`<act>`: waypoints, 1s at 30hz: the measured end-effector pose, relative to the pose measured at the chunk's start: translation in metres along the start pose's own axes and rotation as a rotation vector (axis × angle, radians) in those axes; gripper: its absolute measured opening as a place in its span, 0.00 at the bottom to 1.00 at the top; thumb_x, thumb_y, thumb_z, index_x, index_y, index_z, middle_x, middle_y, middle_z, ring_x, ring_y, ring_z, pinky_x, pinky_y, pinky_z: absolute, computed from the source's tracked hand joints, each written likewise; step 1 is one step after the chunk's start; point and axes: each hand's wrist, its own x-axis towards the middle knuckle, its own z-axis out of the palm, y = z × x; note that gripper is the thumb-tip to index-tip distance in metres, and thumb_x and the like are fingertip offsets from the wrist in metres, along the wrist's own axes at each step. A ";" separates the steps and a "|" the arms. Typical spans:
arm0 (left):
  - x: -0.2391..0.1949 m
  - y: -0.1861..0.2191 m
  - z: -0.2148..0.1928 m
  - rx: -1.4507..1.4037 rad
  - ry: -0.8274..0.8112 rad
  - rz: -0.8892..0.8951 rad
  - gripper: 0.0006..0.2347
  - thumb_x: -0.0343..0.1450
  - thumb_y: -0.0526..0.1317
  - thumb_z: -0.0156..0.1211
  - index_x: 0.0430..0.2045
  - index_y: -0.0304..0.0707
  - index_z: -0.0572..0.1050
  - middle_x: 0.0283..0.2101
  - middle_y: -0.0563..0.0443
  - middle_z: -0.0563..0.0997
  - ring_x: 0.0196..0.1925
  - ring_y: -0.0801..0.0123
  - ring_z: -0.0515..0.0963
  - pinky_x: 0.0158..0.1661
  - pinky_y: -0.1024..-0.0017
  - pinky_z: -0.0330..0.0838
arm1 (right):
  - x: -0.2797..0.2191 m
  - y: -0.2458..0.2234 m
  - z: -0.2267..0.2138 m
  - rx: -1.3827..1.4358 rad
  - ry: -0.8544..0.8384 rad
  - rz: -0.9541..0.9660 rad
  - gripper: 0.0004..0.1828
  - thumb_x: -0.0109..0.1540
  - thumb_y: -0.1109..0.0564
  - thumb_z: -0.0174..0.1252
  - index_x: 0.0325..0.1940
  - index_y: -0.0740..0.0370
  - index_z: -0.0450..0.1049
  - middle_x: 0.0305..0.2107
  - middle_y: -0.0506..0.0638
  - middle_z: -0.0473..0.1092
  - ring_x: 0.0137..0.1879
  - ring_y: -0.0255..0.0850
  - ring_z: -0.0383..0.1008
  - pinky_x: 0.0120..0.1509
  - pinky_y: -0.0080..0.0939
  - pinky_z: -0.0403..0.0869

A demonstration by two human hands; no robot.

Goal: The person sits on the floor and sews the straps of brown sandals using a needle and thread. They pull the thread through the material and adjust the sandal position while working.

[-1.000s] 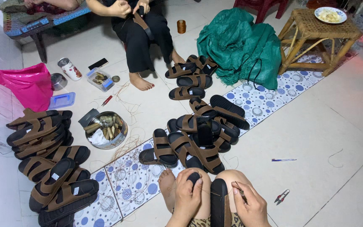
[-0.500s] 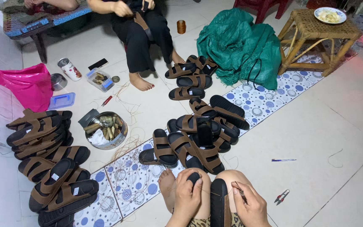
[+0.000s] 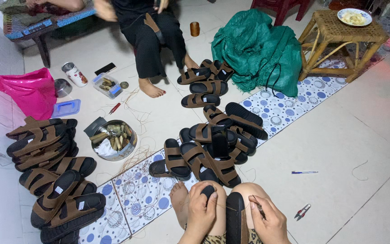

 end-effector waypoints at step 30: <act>0.000 0.001 -0.001 0.011 -0.014 -0.015 0.09 0.74 0.39 0.56 0.35 0.30 0.79 0.44 0.41 0.82 0.48 0.51 0.78 0.51 0.58 0.72 | 0.004 -0.006 0.000 -0.025 0.027 -0.010 0.09 0.62 0.57 0.59 0.44 0.52 0.82 0.40 0.39 0.82 0.45 0.30 0.83 0.53 0.32 0.78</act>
